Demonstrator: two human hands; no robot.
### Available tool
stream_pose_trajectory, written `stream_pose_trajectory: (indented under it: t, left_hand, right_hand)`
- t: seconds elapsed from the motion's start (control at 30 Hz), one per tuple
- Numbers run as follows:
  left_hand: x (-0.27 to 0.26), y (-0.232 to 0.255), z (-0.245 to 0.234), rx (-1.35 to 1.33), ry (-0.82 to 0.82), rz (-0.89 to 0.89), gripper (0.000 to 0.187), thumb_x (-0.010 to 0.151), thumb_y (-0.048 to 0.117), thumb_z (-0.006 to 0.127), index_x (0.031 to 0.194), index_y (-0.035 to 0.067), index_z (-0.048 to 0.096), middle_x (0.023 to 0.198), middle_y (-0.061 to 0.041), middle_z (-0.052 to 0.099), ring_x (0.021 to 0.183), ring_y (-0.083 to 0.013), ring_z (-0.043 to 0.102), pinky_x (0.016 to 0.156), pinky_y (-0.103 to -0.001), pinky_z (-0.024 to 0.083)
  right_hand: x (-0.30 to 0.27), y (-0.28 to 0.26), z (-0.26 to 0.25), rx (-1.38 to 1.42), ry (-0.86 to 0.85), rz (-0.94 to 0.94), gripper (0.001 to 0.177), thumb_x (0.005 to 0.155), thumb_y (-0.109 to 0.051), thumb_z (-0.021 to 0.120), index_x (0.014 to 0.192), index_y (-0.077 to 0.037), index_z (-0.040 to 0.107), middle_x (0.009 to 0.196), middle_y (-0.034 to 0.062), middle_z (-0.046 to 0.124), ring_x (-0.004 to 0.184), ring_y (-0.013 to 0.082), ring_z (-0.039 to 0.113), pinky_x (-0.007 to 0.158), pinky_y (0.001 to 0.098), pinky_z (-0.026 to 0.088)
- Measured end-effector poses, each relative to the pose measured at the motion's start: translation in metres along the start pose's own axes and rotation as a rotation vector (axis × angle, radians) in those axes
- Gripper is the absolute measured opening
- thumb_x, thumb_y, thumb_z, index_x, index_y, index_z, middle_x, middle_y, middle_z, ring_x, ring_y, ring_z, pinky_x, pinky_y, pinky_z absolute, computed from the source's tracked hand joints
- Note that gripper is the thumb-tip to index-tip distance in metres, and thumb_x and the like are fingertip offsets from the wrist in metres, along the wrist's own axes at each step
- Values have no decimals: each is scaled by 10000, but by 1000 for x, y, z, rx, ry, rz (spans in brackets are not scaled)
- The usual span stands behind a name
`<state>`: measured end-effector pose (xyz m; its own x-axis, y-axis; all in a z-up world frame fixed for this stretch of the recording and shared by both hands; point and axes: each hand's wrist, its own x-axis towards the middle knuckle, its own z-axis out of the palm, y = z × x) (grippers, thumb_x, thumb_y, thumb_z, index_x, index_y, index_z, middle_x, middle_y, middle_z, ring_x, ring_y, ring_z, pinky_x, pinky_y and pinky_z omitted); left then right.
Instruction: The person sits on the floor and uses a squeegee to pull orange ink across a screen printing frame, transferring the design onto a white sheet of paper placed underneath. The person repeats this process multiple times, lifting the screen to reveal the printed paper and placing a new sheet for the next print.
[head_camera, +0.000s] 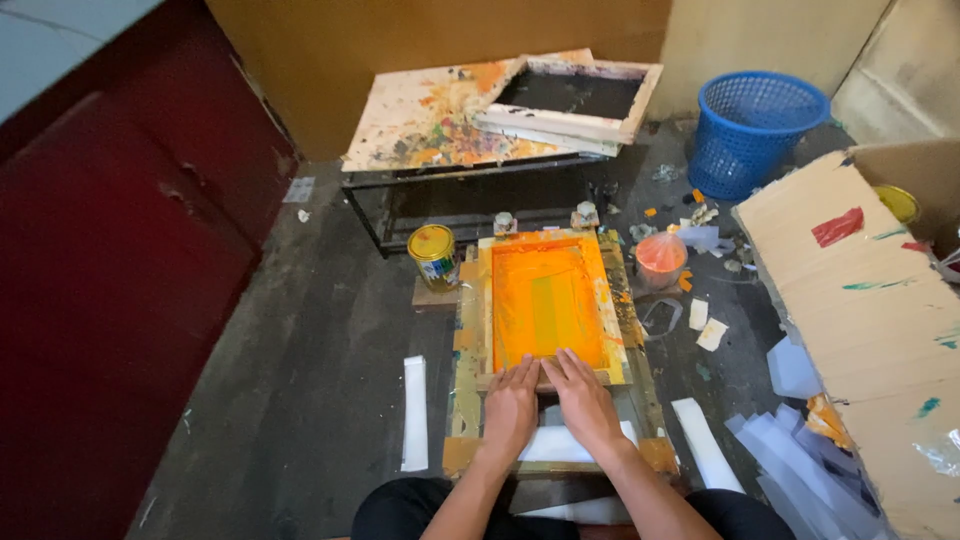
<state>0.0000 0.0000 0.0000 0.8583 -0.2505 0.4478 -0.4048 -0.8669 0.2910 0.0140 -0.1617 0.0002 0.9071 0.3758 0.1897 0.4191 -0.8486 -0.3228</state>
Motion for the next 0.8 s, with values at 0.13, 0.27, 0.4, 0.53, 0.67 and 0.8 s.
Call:
stream_pose_trajectory:
  t: [0.13, 0.27, 0.4, 0.53, 0.67, 0.8]
  left_hand:
    - [7, 1, 2, -36, 1, -12, 489, 905, -40, 610, 1393, -11, 615, 1365, -233, 647, 1191, -407, 652, 1049, -540, 477]
    - [17, -16, 26, 65, -17, 41, 420, 869, 47, 676, 1289, 24, 682, 1264, -171, 699, 1074, -342, 689, 942, -464, 532]
    - [42, -22, 26, 191, -13, 50, 341, 920, 120, 639, 1251, 109, 718, 1195, -80, 718, 1023, -265, 704, 878, -399, 535]
    - [94, -28, 11, 196, 0, 99, 307, 939, 61, 648, 1236, 60, 730, 1198, -123, 719, 1045, -280, 701, 858, -373, 546]
    - [136, -53, 43, 236, 52, 122, 341, 916, 49, 667, 1254, 44, 716, 1210, -148, 718, 1107, -291, 694, 873, -378, 565]
    - [170, -83, 86, 247, 123, 133, 295, 936, 39, 662, 1225, 42, 718, 1208, -152, 728, 1192, -293, 684, 962, -343, 559]
  right_hand:
    - [8, 5, 6, -2, -35, 45, 703, 855, 163, 516, 1496, -125, 494, 1576, 164, 424, 1496, 311, 347, 1139, 496, 406]
    - [20, 17, 7, -26, 13, -3, 580, 878, 83, 560, 1411, -145, 584, 1459, 154, 558, 1433, 307, 461, 1077, 469, 486]
    - [44, 28, -1, -36, 87, -92, 506, 917, 16, 554, 1388, -161, 606, 1383, 146, 630, 1386, 310, 531, 1109, 419, 479]
    - [83, 41, -11, 60, 126, -87, 521, 926, 89, 509, 1395, -104, 625, 1393, 189, 627, 1377, 359, 532, 1137, 460, 445]
    - [127, 63, -8, 2, 163, -100, 498, 939, 54, 531, 1403, -108, 610, 1387, 192, 622, 1378, 354, 532, 1104, 444, 478]
    - [171, 89, 8, 19, 173, -104, 476, 968, 55, 524, 1406, -111, 609, 1408, 214, 602, 1375, 385, 526, 1090, 453, 492]
